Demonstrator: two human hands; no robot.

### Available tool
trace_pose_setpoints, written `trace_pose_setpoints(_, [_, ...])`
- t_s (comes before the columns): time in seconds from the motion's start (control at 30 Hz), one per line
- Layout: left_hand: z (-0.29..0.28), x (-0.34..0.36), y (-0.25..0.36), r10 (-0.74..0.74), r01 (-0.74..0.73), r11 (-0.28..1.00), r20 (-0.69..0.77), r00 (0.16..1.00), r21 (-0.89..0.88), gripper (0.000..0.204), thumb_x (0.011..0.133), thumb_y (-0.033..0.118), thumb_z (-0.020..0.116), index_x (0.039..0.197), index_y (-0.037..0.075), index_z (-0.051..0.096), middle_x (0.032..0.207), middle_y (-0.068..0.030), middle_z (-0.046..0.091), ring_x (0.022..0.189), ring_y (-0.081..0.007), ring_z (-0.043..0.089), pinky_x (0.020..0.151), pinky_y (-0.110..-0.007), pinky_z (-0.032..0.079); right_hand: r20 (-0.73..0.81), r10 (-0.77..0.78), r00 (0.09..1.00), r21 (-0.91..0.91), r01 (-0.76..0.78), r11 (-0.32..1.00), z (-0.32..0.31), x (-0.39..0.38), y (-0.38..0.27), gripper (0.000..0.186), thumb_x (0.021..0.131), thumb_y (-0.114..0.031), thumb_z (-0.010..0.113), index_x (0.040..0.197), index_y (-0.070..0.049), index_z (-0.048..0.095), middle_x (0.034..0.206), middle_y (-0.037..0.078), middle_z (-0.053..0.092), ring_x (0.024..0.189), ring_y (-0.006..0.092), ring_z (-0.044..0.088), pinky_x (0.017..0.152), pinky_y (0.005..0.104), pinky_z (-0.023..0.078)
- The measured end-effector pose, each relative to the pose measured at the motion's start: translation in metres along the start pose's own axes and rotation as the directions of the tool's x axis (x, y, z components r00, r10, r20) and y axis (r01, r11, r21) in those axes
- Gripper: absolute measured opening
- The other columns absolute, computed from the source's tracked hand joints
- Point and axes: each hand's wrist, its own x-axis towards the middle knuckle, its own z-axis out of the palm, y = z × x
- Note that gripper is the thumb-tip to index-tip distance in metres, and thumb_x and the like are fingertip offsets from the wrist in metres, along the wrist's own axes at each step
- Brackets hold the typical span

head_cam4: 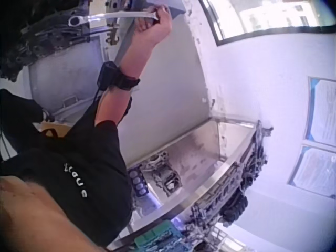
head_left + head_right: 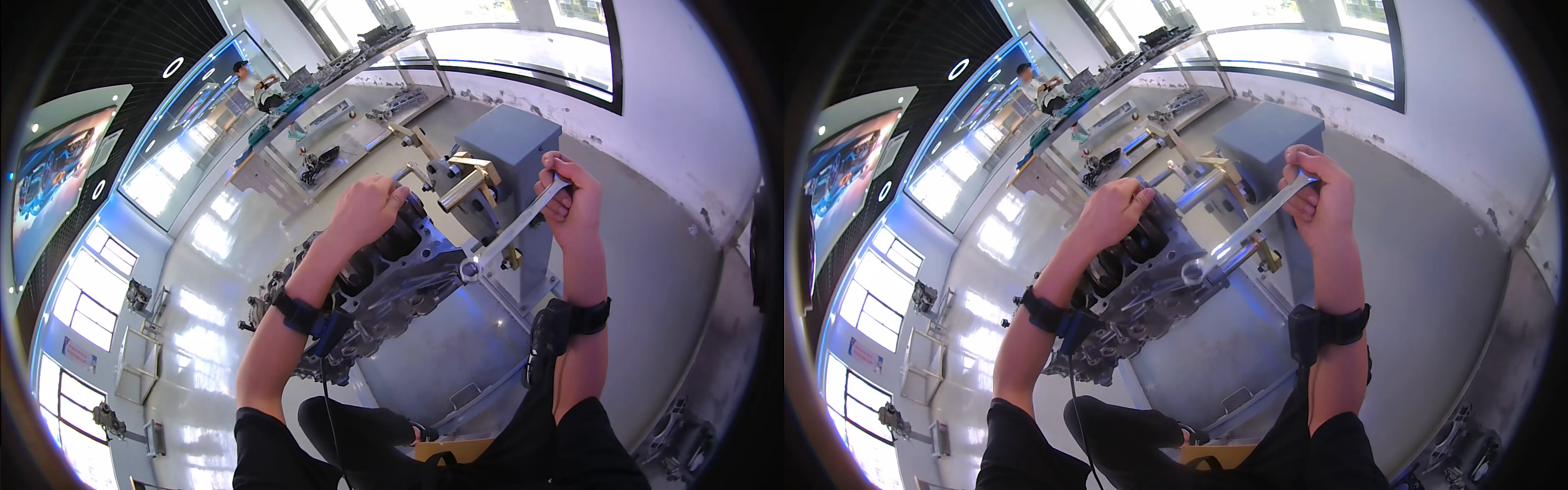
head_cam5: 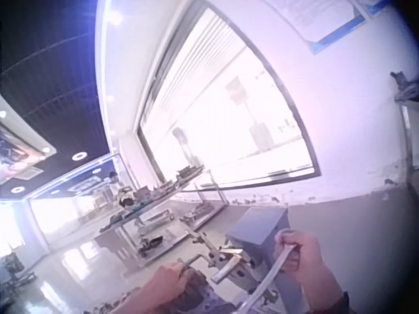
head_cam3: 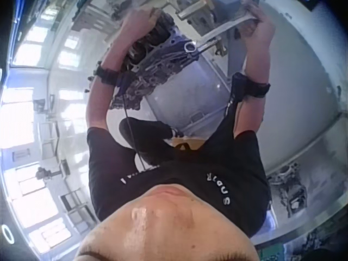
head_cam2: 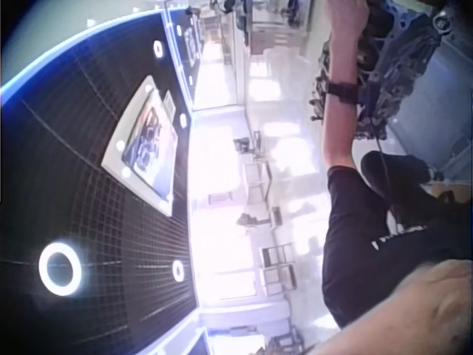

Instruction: The person uses a wrench to tighten or loosen bolts on an engine block mounted on a stand, moving the wrench between different bolts along the cylinder bank.

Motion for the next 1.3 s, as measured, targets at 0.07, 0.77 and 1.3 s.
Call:
trace_pose_setpoints(0.07, [-0.002, 0.002, 0.004, -0.064, 0.072, 0.990, 0.068, 0.996, -0.122, 0.029, 0.093, 0.026, 0.055, 0.084, -0.001, 0.061, 0.082, -0.0193, 0.062, 0.078, -0.0385, 0.061, 0.070, -0.044, 0.046, 0.079, 0.030, 0.996, 0.025, -0.032, 0.999, 0.002, -0.002, -0.003, 0.017, 0.090, -0.012, 0.045, 0.085, 0.000, 0.056, 0.048, -0.002, 0.038, 0.037, 0.0046, 0.026, 0.035, 0.0217, 0.021])
trace_pose_setpoints(0.77, [0.004, 0.006, -0.001, -0.269, 0.293, 0.932, 0.136, 0.954, -0.213, 0.037, 0.093, 0.030, 0.055, 0.082, -0.004, 0.055, 0.065, -0.0192, 0.053, 0.061, -0.0271, 0.052, 0.060, -0.041, 0.041, 0.324, 0.946, -0.030, -0.850, 0.429, 0.305, -0.004, -0.233, 0.264, 0.016, 0.072, -0.013, 0.061, 0.081, -0.004, 0.071, 0.082, 0.018, 0.070, 0.081, 0.0380, 0.067, 0.069, 0.0470, 0.052])
trace_pose_setpoints(1.3, [0.001, 0.008, -0.005, -0.276, 0.331, 0.926, 0.269, 0.923, -0.183, 0.045, 0.091, 0.040, 0.056, 0.076, -0.002, 0.062, 0.064, -0.0203, 0.060, 0.063, -0.0341, 0.063, 0.064, -0.043, 0.047, 0.484, 0.872, 0.073, -0.625, 0.726, 0.286, -0.019, -0.219, 0.247, 0.027, 0.068, -0.031, 0.076, 0.072, -0.005, 0.071, 0.071, 0.012, 0.070, 0.070, 0.0320, 0.069, 0.057, 0.0416, 0.053])
